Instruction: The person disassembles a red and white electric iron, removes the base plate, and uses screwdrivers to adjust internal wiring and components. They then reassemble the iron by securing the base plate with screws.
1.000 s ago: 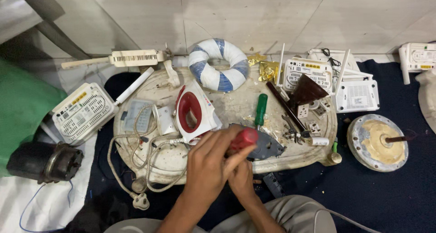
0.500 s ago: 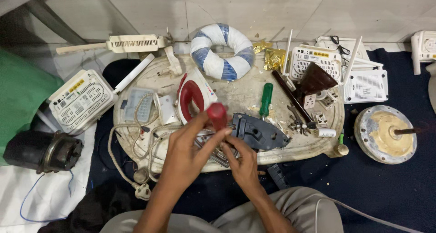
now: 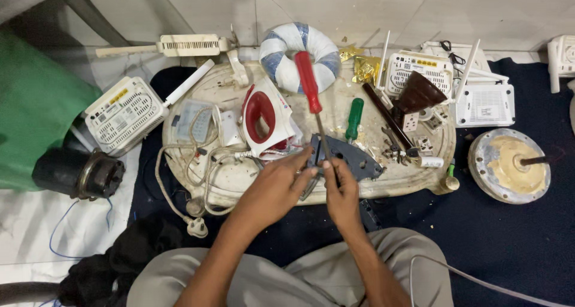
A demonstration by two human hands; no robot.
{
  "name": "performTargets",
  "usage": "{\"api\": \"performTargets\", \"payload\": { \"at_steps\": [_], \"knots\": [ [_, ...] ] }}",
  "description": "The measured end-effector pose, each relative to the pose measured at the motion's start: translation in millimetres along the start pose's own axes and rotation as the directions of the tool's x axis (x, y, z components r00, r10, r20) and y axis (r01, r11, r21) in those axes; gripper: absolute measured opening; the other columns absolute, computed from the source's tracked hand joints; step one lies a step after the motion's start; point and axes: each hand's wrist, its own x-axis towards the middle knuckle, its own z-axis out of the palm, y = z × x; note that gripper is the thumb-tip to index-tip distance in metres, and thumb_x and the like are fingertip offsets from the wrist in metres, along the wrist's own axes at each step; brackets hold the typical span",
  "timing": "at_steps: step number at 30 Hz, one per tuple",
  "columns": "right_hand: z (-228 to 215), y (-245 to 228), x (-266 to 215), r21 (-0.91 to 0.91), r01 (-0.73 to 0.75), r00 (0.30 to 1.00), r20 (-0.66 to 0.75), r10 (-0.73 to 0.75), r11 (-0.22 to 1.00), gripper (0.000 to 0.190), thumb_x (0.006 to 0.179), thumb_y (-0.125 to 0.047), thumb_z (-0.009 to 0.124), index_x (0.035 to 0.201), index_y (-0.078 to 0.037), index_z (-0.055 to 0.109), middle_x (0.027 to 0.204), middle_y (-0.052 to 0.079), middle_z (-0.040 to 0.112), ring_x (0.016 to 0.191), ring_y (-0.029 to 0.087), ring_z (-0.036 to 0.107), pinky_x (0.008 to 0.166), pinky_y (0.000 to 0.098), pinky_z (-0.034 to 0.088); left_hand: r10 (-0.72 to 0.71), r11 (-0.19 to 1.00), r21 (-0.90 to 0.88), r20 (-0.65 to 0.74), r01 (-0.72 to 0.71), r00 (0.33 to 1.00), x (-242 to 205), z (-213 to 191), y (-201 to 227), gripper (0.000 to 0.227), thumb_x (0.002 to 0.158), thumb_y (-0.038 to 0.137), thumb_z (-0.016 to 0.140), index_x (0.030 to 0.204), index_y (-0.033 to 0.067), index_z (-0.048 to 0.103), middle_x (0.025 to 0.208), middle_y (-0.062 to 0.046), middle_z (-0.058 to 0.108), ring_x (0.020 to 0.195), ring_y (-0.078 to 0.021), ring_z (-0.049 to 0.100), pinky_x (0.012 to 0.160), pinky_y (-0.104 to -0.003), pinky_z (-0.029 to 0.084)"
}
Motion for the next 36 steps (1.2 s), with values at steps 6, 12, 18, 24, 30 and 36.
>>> {"api": "performTargets", "payload": {
  "at_steps": [6, 12, 18, 24, 30, 36],
  "knots": [
    [-10.4, 24.4, 14.0, 0.241, -0.353, 0.934, 0.041, 0.354, 0.904, 0.022, 0.105, -0.025, 0.058, 0.112, -0.007, 0.07, 0.067, -0.006, 0.039, 0.053, 0.002, 0.032, 0.043, 0.0214, 0.022, -0.264, 0.956, 0.122, -0.035, 0.266, 0.964, -25.0, 34.8, -35.3, 0.038, 0.093, 0.015, 0.062, 0.128, 0.0016, 0.063, 0.121, -0.024, 0.068, 0.105, -0.0425, 0.067, 0.09, -0.049, 0.052],
    [-31.3, 26.5, 28.5, 0.375, -0.534, 0.84, 0.128, 0.528, 0.758, 0.025, 0.103, -0.019, 0.055, 0.119, -0.005, 0.067, 0.074, -0.007, 0.045, 0.057, 0.002, 0.036, 0.044, 0.0194, 0.025, -0.285, 0.929, 0.212, -0.109, 0.303, 0.952, -13.1, 59.0, -66.7, 0.03, 0.092, 0.007, 0.062, 0.121, 0.0059, 0.068, 0.115, -0.019, 0.068, 0.099, -0.0433, 0.066, 0.085, -0.051, 0.052],
    [-45.9, 28.1, 49.3, 0.417, -0.585, 0.791, 0.104, 0.602, 0.696, 0.025, 0.102, -0.015, 0.057, 0.123, -0.003, 0.064, 0.082, -0.002, 0.053, 0.062, 0.005, 0.043, 0.047, 0.0194, 0.029, -0.216, 0.925, 0.318, -0.013, 0.209, 0.976, -1.8, 66.5, -75.0, 0.033, 0.076, 0.014, 0.077, 0.108, 0.0099, 0.071, 0.112, -0.014, 0.063, 0.101, -0.0387, 0.065, 0.082, -0.048, 0.053],
    [-35.0, 18.9, 55.2, 0.407, -0.554, 0.805, 0.038, 0.593, 0.726, 0.038, 0.099, -0.009, 0.06, 0.136, -0.007, 0.06, 0.107, 0.003, 0.066, 0.075, 0.007, 0.055, 0.06, 0.0217, 0.045, -0.313, 0.912, 0.272, -0.021, 0.307, 0.949, -1.7, 67.8, -78.4, 0.015, 0.086, 0.015, 0.075, 0.097, 0.0077, 0.068, 0.112, -0.013, 0.065, 0.098, -0.0359, 0.066, 0.083, -0.047, 0.054],
    [-36.8, 12.2, 48.7, 0.046, -0.322, 0.947, 0.007, 0.322, 0.946, 0.058, 0.094, 0.002, 0.053, 0.15, -0.011, 0.044, 0.136, 0.006, 0.066, 0.097, 0.014, 0.066, 0.077, 0.029, 0.05, -0.326, 0.91, 0.252, -0.058, 0.33, 0.944, -13.6, 63.5, -76.1, 0.017, 0.09, 0.012, 0.066, 0.107, 0.0083, 0.068, 0.109, -0.015, 0.066, 0.099, -0.0379, 0.065, 0.085, -0.048, 0.053],
    [-38.0, 10.5, 44.7, -0.613, 0.025, 0.999, -0.008, -0.038, 0.79, 0.057, 0.091, 0.01, 0.051, 0.144, -0.008, 0.058, 0.128, 0.016, 0.069, 0.116, 0.036, 0.064, 0.098, 0.0447, 0.051, -0.164, 0.889, 0.43, -0.017, 0.156, 0.986, -19.1, 80.3, -74.2, 0.026, 0.082, 0.013, 0.07, 0.108, 0.0087, 0.071, 0.108, -0.017, 0.064, 0.104, -0.0375, 0.061, 0.084, -0.046, 0.052]
  ]
}}
